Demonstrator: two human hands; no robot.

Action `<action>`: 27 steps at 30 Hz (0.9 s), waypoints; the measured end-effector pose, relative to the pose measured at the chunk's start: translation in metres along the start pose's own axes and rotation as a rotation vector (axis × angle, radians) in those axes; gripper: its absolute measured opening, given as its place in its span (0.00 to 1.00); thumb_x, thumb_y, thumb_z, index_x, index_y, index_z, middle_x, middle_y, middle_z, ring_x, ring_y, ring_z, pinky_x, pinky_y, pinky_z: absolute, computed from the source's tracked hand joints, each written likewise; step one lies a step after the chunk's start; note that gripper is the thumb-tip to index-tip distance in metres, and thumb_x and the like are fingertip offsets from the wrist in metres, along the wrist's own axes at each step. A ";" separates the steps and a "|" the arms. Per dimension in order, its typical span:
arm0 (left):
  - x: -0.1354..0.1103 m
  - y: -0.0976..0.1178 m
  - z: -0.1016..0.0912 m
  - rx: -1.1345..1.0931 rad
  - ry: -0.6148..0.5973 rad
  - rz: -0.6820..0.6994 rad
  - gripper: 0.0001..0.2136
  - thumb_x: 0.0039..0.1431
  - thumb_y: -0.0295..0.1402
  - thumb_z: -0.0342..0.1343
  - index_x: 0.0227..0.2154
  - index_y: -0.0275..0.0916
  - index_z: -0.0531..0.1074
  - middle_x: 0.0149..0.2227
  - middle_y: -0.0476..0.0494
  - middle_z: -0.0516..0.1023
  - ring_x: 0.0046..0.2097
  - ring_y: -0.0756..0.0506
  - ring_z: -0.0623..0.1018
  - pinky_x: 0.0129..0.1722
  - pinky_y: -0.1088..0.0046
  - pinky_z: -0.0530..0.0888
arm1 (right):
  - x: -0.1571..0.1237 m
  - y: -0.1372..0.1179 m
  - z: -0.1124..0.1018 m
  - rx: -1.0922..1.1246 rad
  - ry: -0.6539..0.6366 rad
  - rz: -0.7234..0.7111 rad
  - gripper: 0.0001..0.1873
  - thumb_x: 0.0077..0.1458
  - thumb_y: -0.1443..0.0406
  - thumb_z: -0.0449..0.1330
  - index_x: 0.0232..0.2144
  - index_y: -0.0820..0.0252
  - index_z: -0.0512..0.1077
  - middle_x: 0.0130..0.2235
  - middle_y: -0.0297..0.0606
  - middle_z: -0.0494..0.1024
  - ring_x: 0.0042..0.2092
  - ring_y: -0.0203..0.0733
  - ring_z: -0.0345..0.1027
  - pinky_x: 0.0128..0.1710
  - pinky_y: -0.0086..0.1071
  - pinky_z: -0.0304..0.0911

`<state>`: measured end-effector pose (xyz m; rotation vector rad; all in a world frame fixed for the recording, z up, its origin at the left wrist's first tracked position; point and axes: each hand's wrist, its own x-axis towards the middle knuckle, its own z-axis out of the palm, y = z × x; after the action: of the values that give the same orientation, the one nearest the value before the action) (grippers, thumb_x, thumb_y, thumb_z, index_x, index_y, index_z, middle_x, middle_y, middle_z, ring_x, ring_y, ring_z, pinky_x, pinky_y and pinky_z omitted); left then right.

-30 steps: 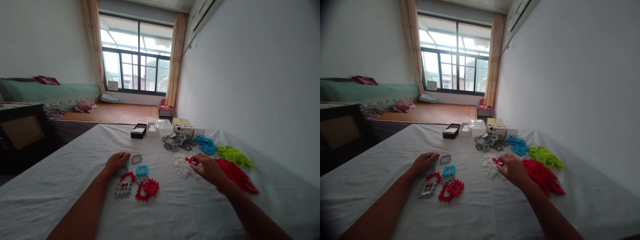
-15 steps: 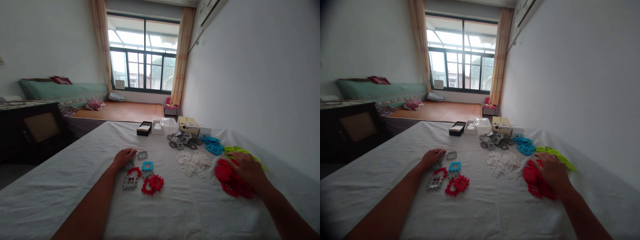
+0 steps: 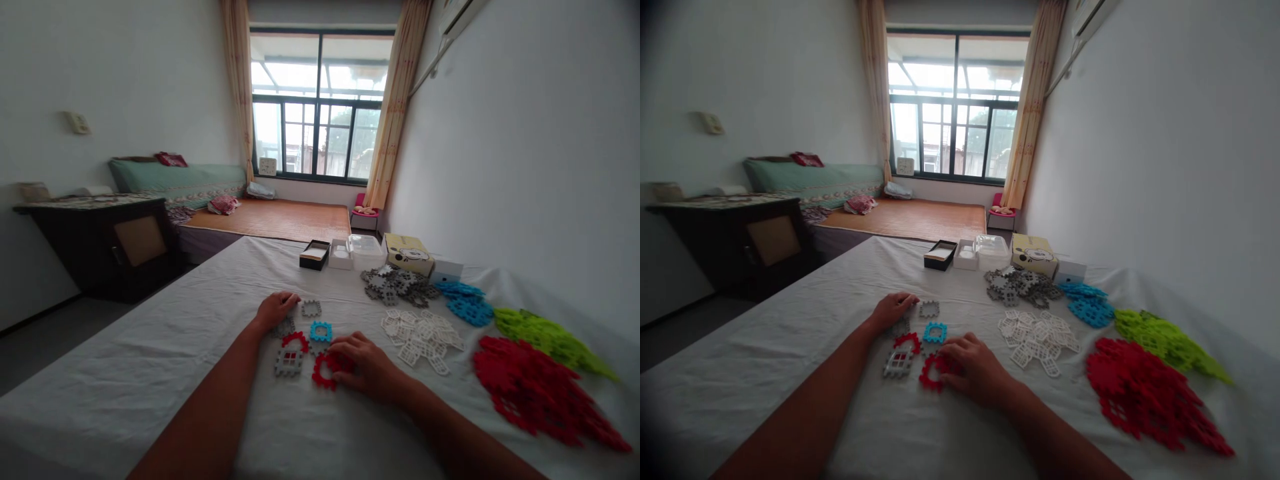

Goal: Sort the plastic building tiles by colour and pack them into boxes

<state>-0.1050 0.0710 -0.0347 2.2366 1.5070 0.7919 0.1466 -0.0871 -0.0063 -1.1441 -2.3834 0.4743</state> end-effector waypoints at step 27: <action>0.007 -0.002 -0.005 0.000 -0.043 -0.049 0.23 0.54 0.51 0.42 0.35 0.43 0.77 0.39 0.48 0.80 0.43 0.42 0.76 0.41 0.74 0.68 | -0.197 0.110 -0.146 -0.718 0.574 0.581 0.20 0.50 0.54 0.54 0.43 0.57 0.71 0.47 0.42 0.74 0.48 0.50 0.66 0.50 0.45 0.58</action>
<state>-0.1074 0.0784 -0.0301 2.1939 1.5351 0.7256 0.4039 -0.1625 0.0136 -1.9654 -1.7024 -0.5446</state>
